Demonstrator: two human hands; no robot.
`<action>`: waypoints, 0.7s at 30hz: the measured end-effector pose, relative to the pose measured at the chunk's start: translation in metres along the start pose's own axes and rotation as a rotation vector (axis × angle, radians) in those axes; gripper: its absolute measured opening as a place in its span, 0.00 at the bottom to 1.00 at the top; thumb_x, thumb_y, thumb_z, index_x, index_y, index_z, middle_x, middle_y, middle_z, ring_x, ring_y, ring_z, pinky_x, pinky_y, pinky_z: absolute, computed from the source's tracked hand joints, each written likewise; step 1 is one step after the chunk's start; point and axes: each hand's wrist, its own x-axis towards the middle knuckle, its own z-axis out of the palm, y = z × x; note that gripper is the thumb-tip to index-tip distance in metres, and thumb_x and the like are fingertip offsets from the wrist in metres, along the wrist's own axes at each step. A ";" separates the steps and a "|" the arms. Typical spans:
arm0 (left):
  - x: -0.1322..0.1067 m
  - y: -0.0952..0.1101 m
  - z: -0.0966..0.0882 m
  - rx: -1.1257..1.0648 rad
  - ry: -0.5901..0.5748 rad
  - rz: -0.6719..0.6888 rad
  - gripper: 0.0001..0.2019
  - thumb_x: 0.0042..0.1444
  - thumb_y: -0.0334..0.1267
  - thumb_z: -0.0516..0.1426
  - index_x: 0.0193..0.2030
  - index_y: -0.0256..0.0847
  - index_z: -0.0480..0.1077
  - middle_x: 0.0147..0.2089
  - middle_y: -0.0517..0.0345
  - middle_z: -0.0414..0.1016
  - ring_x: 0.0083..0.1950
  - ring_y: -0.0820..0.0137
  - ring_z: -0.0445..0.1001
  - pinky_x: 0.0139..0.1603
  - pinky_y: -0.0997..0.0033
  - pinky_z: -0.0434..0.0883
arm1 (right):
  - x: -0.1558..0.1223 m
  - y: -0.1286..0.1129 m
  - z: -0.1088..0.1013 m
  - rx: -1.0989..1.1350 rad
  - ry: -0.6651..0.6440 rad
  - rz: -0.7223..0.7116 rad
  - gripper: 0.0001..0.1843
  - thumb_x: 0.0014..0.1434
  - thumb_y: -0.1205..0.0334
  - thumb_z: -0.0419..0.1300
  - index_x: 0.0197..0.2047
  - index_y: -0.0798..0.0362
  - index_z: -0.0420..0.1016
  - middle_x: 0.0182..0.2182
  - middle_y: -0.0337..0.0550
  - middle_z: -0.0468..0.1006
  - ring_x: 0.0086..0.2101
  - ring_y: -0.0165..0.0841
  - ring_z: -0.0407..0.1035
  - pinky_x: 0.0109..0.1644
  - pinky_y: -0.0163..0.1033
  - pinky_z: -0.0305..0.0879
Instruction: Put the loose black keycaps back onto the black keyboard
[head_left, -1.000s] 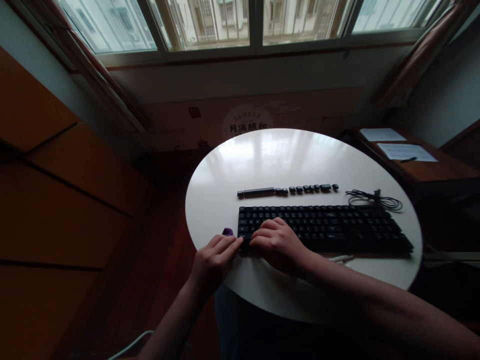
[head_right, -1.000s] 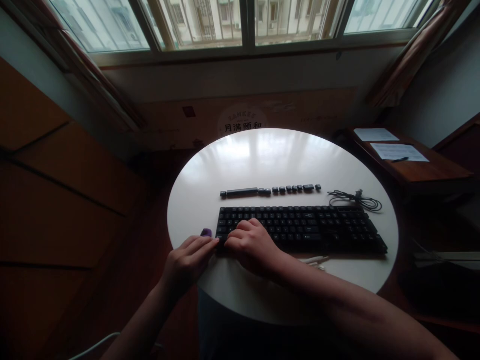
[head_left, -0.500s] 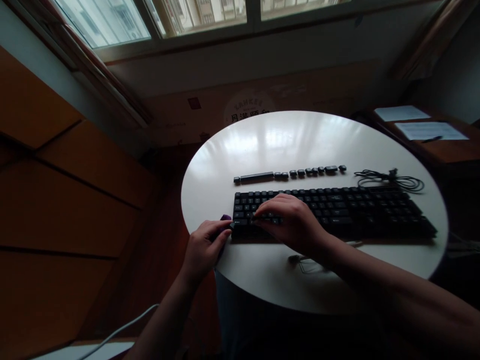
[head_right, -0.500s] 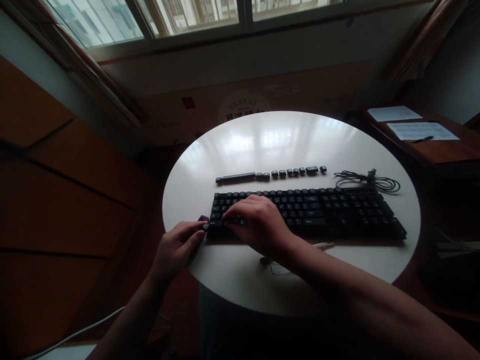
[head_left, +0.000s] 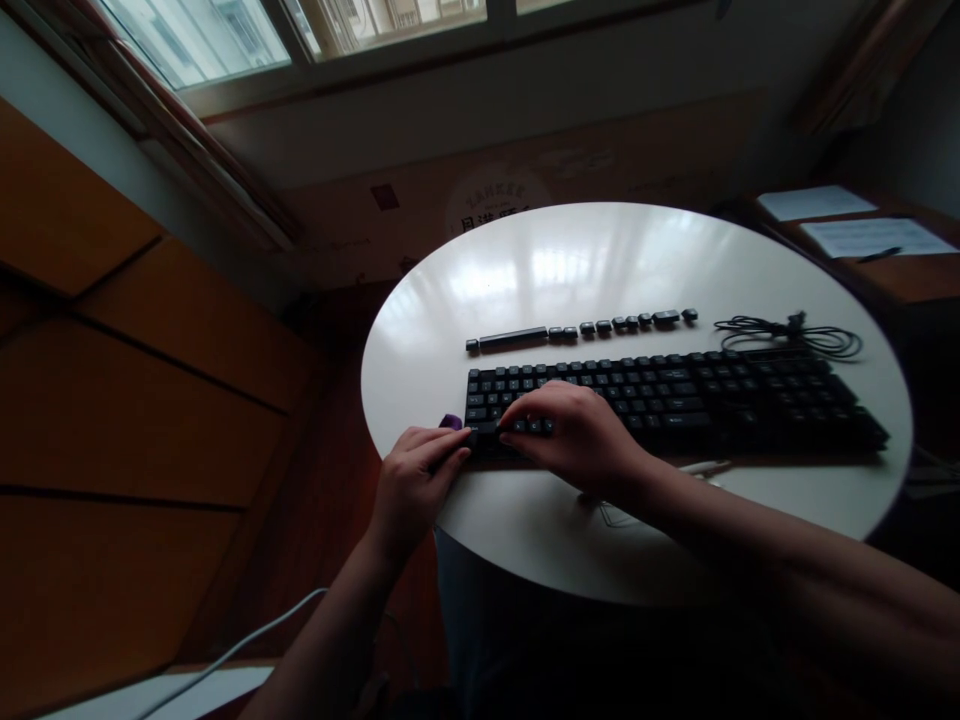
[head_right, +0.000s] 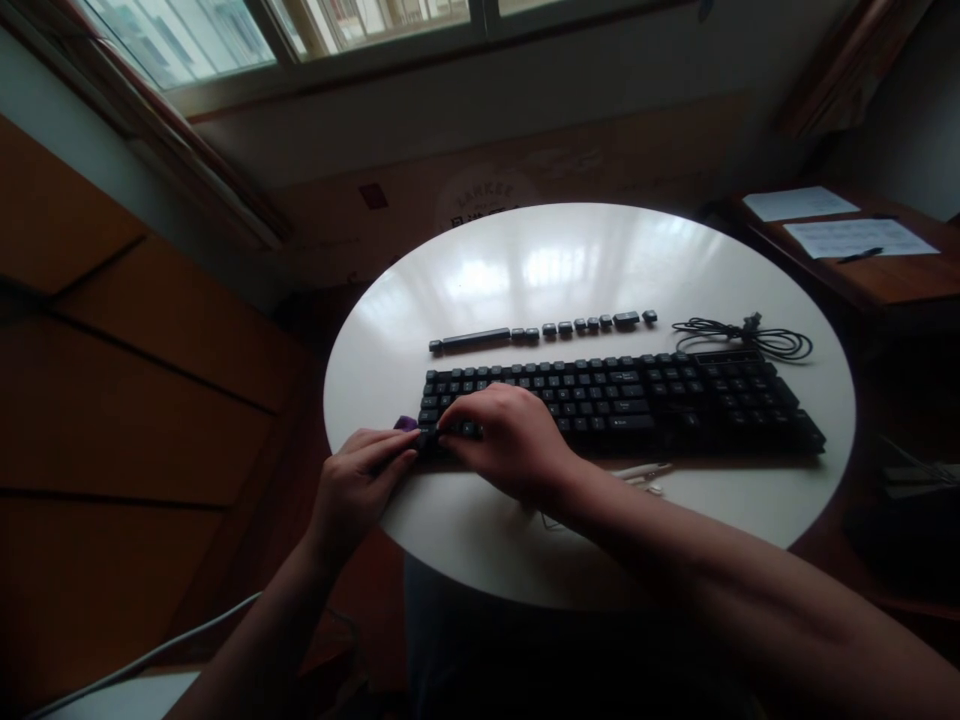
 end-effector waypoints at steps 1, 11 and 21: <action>0.001 0.001 -0.001 0.033 0.005 0.046 0.11 0.65 0.35 0.62 0.52 0.43 0.80 0.45 0.54 0.82 0.46 0.65 0.77 0.49 0.65 0.76 | 0.000 0.001 0.000 -0.002 -0.007 0.010 0.06 0.55 0.66 0.73 0.37 0.48 0.84 0.33 0.36 0.83 0.35 0.30 0.73 0.42 0.34 0.65; 0.005 0.009 -0.011 0.346 -0.074 0.310 0.13 0.67 0.31 0.58 0.56 0.39 0.77 0.47 0.53 0.82 0.44 0.63 0.76 0.42 0.65 0.77 | -0.002 0.007 0.018 -0.071 -0.089 -0.091 0.04 0.58 0.64 0.71 0.37 0.46 0.86 0.36 0.34 0.84 0.36 0.31 0.74 0.45 0.36 0.65; -0.010 0.007 -0.004 0.275 0.044 0.226 0.16 0.67 0.35 0.58 0.61 0.41 0.72 0.51 0.50 0.81 0.48 0.61 0.78 0.49 0.61 0.78 | -0.005 0.009 0.028 -0.272 -0.086 -0.270 0.03 0.63 0.61 0.68 0.36 0.47 0.84 0.35 0.35 0.84 0.35 0.31 0.69 0.43 0.38 0.57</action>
